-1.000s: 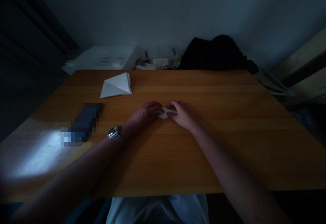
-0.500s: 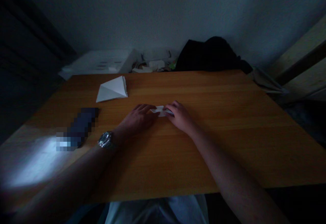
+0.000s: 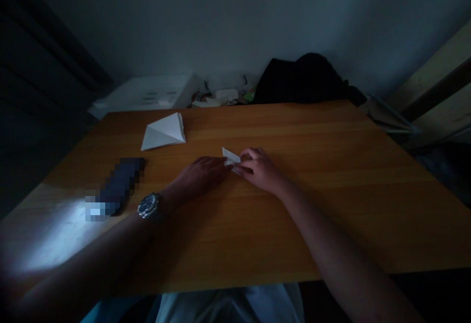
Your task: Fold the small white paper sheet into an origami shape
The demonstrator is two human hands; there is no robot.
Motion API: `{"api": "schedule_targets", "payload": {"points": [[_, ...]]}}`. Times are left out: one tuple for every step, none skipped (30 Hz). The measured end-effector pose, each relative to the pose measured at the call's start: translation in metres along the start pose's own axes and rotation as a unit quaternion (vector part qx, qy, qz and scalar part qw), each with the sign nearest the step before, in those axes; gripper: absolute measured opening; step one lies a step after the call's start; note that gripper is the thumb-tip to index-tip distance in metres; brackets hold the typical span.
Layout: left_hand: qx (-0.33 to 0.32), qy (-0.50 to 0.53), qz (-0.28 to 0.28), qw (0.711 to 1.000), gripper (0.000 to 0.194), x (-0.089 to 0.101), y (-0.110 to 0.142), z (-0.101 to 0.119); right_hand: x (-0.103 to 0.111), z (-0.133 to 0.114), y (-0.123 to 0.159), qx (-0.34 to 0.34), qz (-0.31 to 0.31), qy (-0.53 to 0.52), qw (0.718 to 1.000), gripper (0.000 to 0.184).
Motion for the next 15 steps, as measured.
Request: {"api": "schedule_targets", "payload": {"points": [[-0.008, 0.006, -0.002, 1.000, 0.036, 0.001, 0.001, -0.001, 0.000, 0.000, 0.000, 0.007, -0.004, -0.001, 1.000, 0.019], [-0.018, 0.014, -0.004, 1.000, 0.036, 0.002, 0.002, -0.003, 0.001, -0.001, 0.000, 0.014, -0.007, -0.003, 1.000, 0.019], [-0.031, 0.023, -0.006, 0.999, 0.036, 0.003, 0.004, -0.004, 0.001, -0.002, -0.001, 0.020, -0.010, -0.004, 1.000, 0.019], [-0.042, 0.033, -0.005, 0.999, 0.035, 0.005, 0.005, -0.006, 0.001, -0.002, -0.001, 0.026, -0.013, -0.006, 1.000, 0.020], [-0.054, 0.045, -0.007, 0.998, 0.035, 0.006, 0.007, -0.008, 0.001, -0.003, -0.002, 0.031, -0.015, -0.008, 0.999, 0.022], [-0.064, 0.055, -0.005, 0.996, 0.034, 0.007, 0.009, -0.009, 0.001, -0.003, -0.002, 0.036, -0.017, -0.009, 0.999, 0.026], [-0.078, 0.067, -0.005, 0.995, 0.033, 0.007, 0.011, -0.010, 0.000, -0.003, -0.002, 0.040, -0.020, -0.010, 0.999, 0.029], [-0.089, 0.081, -0.004, 0.993, 0.034, 0.007, 0.013, -0.010, 0.000, -0.003, -0.002, 0.043, -0.023, -0.011, 0.999, 0.032], [-0.094, 0.094, 0.000, 0.991, 0.034, 0.007, 0.014, -0.010, -0.001, -0.002, -0.002, 0.046, -0.027, -0.012, 0.998, 0.033], [-0.093, 0.107, 0.006, 0.990, 0.033, 0.007, 0.015, -0.010, -0.002, -0.002, -0.002, 0.051, -0.031, -0.013, 0.998, 0.032], [-0.091, 0.117, 0.011, 0.989, 0.033, 0.007, 0.016, -0.009, -0.004, -0.001, -0.001, 0.055, -0.038, -0.015, 0.998, 0.032], [-0.091, 0.124, 0.017, 0.988, 0.033, 0.006, 0.017, -0.008, -0.005, -0.001, -0.001, 0.058, -0.046, -0.017, 0.997, 0.031], [-0.093, 0.128, 0.021, 0.987, 0.032, 0.006, 0.018, -0.008, -0.006, 0.000, 0.000, 0.062, -0.055, -0.020, 0.996, 0.031], [-0.102, 0.129, 0.026, 0.986, 0.032, 0.006, 0.019, -0.007, -0.006, 0.000, 0.000, 0.064, -0.062, -0.023, 0.996, 0.031], [-0.111, 0.129, 0.028, 0.985, 0.033, 0.006, 0.020, -0.007, -0.007, 0.000, 0.001, 0.064, -0.069, -0.028, 0.995, 0.031]]}}
Point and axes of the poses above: each hand's wrist, its own y-axis away from the middle knuckle, its own x-axis out of the back of the hand, z = x × y, the point moved 2 cm from there along -y, towards the middle knuckle
